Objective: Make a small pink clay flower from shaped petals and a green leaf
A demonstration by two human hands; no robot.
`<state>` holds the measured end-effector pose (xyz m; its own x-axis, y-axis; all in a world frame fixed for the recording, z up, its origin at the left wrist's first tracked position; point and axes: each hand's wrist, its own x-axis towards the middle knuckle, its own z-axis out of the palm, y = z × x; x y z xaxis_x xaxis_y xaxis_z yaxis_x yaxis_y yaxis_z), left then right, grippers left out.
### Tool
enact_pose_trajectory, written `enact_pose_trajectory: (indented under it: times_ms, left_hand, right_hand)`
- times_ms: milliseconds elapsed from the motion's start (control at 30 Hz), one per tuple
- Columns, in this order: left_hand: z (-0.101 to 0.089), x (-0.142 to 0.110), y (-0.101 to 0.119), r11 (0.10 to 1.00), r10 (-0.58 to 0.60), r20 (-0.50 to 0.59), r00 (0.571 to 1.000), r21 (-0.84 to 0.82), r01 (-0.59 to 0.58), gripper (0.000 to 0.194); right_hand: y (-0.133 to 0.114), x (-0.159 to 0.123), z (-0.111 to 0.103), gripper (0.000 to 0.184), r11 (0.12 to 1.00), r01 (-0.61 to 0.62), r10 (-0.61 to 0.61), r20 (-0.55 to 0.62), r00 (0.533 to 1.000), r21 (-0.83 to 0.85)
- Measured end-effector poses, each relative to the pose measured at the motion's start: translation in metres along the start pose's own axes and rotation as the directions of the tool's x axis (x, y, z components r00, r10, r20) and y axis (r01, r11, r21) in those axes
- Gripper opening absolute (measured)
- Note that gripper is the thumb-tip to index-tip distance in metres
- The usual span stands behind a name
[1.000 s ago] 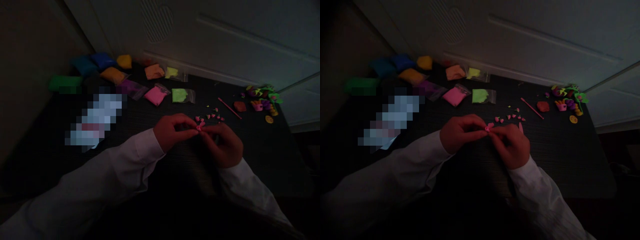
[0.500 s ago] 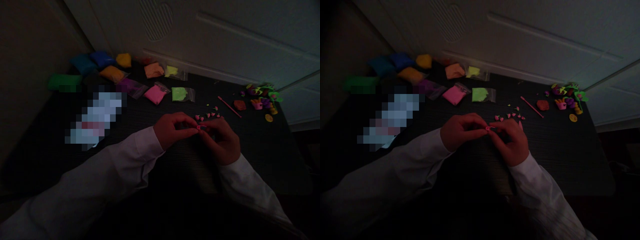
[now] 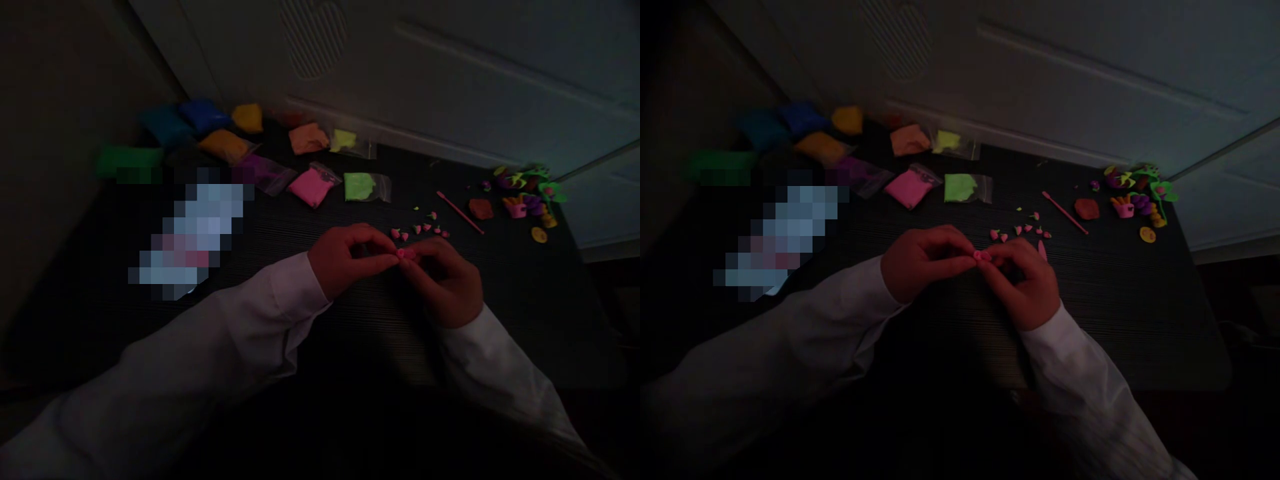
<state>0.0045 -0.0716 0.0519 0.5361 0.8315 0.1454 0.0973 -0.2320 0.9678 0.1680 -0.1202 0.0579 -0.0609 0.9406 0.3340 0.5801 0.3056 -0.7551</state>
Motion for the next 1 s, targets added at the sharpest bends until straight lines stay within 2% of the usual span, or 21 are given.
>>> enact_pose_trajectory:
  times_ms: [433,667,833,1000]
  left_hand:
    - [0.0017,-0.0006,0.0006,0.996,-0.059,-0.008,0.998,-0.073,0.058,0.022]
    - [0.0024,-0.0012,0.0005,0.991,-0.087,-0.023,0.996,-0.103,0.084,0.023]
    - [0.0026,-0.0006,-0.0001,0.99,-0.086,-0.016,0.996,-0.111,0.084,0.022]
    - [0.0038,-0.0001,0.0009,0.976,-0.102,-0.018,0.995,-0.195,0.097,0.021]
  right_hand:
    - [-0.0007,-0.0005,0.0001,0.013,1.0,0.006,-0.006,-0.004,1.0,0.02]
    - [-0.0029,-0.001,-0.0012,0.016,0.997,-0.05,0.051,-0.026,0.998,0.051]
    - [-0.0018,-0.0012,-0.0007,0.009,0.997,-0.067,0.069,-0.046,0.997,0.045]
    - [-0.0015,-0.0006,-0.0001,0.008,0.994,-0.084,0.086,-0.029,0.996,0.066]
